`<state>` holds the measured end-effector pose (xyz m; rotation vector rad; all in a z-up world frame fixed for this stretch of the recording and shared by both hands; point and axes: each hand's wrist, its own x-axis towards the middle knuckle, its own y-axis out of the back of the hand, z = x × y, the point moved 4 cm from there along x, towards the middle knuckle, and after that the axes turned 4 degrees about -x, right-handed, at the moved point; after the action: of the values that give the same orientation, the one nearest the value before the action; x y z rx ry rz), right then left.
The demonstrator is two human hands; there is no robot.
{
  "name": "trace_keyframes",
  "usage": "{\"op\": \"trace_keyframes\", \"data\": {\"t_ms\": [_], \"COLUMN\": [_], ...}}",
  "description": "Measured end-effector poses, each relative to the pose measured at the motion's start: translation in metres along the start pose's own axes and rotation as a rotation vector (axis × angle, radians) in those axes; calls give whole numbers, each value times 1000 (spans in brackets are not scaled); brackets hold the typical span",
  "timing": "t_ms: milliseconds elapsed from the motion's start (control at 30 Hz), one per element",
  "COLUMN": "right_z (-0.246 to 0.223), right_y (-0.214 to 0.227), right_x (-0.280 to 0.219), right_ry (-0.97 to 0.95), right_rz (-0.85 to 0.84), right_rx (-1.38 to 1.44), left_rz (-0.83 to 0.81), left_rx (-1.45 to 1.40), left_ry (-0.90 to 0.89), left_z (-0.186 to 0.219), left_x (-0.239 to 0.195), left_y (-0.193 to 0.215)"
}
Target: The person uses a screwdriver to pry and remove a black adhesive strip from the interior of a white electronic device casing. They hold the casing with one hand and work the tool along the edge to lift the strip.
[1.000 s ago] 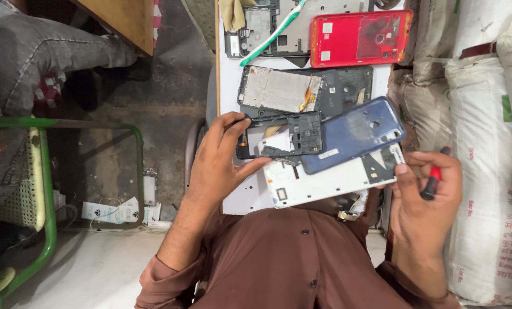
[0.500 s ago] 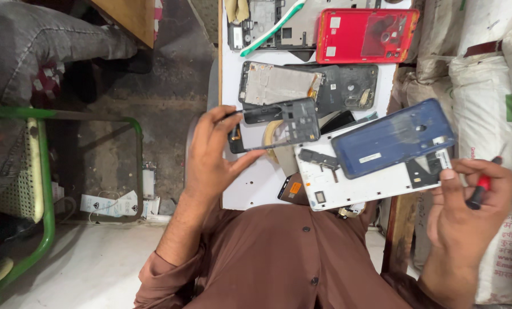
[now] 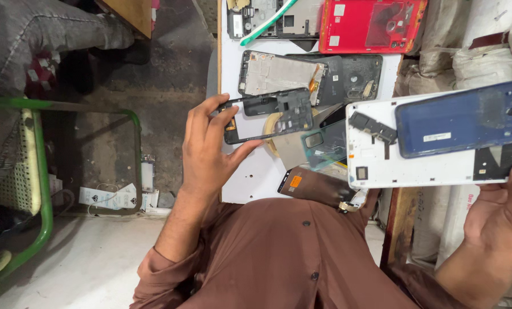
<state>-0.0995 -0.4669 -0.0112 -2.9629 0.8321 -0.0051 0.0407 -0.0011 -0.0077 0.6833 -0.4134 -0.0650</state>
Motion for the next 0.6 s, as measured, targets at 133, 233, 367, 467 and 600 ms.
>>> {"op": "trace_keyframes", "data": {"t_ms": [133,233,367,467,600], "right_z": [3,-3,-16,-26,-25], "right_y": [11,-2,-40,-70,-109], "right_x": [8,15,16,4,-7], "right_ry": [-19,12,41,69,109], "right_rz": [41,49,140,196,63], "right_rx": [42,-17,56,-64,63], "left_rz": [41,67,35,49,84], "left_rx": [14,82,156,128,-92], "left_ry": [-48,-99,-110,-123,-71], "left_z": [2,1,-1,6,22], "left_x": [7,19,32,32,17], "left_y": [-8,-16,-24,-21,-7]}}
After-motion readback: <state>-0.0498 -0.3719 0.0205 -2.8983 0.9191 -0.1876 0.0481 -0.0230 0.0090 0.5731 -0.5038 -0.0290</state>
